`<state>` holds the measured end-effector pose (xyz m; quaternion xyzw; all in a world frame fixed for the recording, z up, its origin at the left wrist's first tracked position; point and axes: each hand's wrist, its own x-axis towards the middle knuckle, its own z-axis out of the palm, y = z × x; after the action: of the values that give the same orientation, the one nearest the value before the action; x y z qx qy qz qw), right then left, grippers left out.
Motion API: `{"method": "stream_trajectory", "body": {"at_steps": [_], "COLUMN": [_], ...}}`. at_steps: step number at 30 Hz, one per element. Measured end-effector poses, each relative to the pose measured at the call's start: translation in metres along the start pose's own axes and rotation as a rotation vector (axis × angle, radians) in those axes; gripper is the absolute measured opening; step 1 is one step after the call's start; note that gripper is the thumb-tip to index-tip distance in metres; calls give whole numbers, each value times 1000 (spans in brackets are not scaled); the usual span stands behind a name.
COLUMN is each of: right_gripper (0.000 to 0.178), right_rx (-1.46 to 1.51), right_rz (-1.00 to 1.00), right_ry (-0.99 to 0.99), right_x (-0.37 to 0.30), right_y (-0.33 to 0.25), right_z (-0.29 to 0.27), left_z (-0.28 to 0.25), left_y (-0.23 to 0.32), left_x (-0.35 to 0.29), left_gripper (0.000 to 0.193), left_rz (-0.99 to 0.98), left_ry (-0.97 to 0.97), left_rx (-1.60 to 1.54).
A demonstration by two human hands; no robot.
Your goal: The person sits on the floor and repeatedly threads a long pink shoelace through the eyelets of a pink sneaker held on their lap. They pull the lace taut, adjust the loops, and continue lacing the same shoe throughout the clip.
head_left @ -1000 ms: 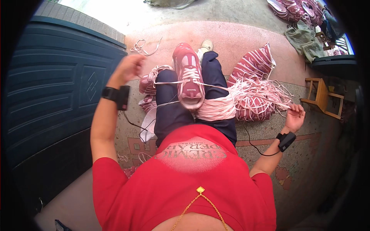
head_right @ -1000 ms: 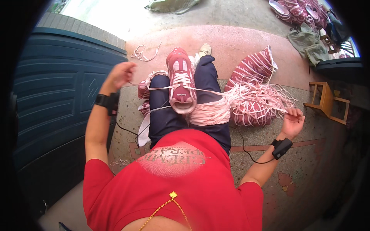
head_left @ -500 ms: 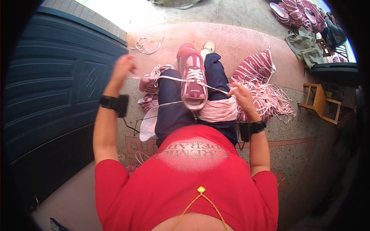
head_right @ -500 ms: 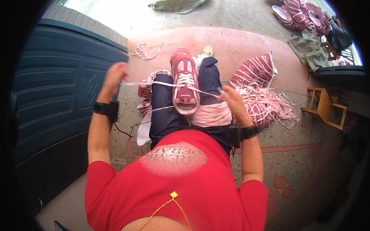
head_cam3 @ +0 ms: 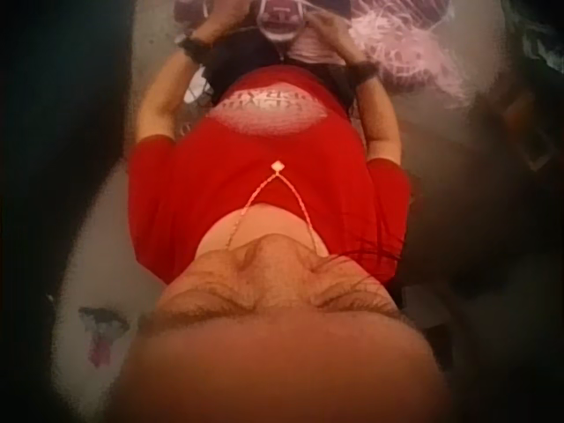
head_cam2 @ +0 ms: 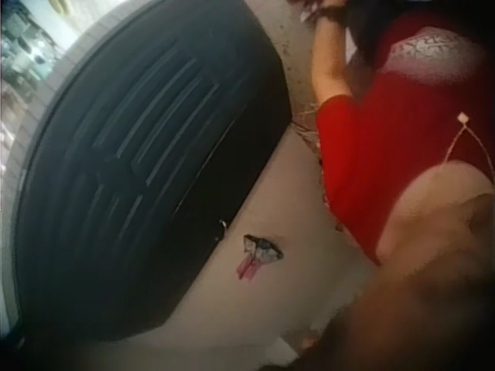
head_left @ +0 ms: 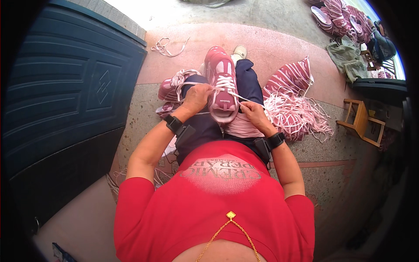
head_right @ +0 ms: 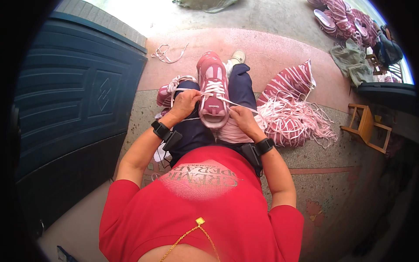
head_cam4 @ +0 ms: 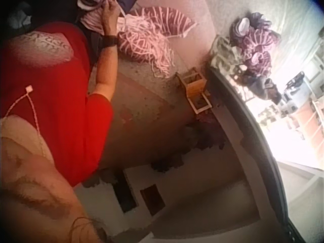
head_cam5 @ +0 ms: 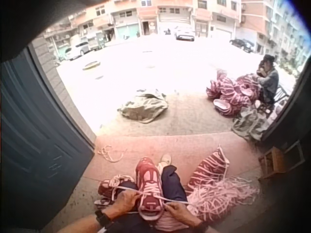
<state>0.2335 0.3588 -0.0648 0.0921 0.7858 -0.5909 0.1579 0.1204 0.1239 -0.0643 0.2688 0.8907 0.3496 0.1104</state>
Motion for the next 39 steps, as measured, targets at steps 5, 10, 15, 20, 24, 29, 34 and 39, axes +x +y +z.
{"method": "stream_trajectory", "body": {"at_steps": [5,10,15,20,24,29,34,39], "right_gripper": [22,15,15,14,13,11,12,19], "right_rx": [-122,-475,-658,-744,-812,-842,-1032,-1037], "right_rz": [-78,-327,-345,-328,-269,-433,-409,-263], "right_ry": [181,312,461,481,481,386,441,410], "right_x": [5,19,33,40,43,45,44,26], "right_y": [2,5,3,4,-1,-5,-18,-29], "right_z": [7,6,12,14,18,14,22,28], "left_z": [0,5,8,-2,-4,-3,6,9], "left_y": [-1,8,19,40,56,46,34,26], "left_x": [0,0,9,0,-14,-19,-21,-19], "left_gripper": [12,10,10,22,33,25,16,12], "left_rz": [42,32,105,78,93,58,52,55], "left_ry": [48,66,134,152,121,129,108,75], "left_rx": [86,156,297,515,568,571,571,487]}}
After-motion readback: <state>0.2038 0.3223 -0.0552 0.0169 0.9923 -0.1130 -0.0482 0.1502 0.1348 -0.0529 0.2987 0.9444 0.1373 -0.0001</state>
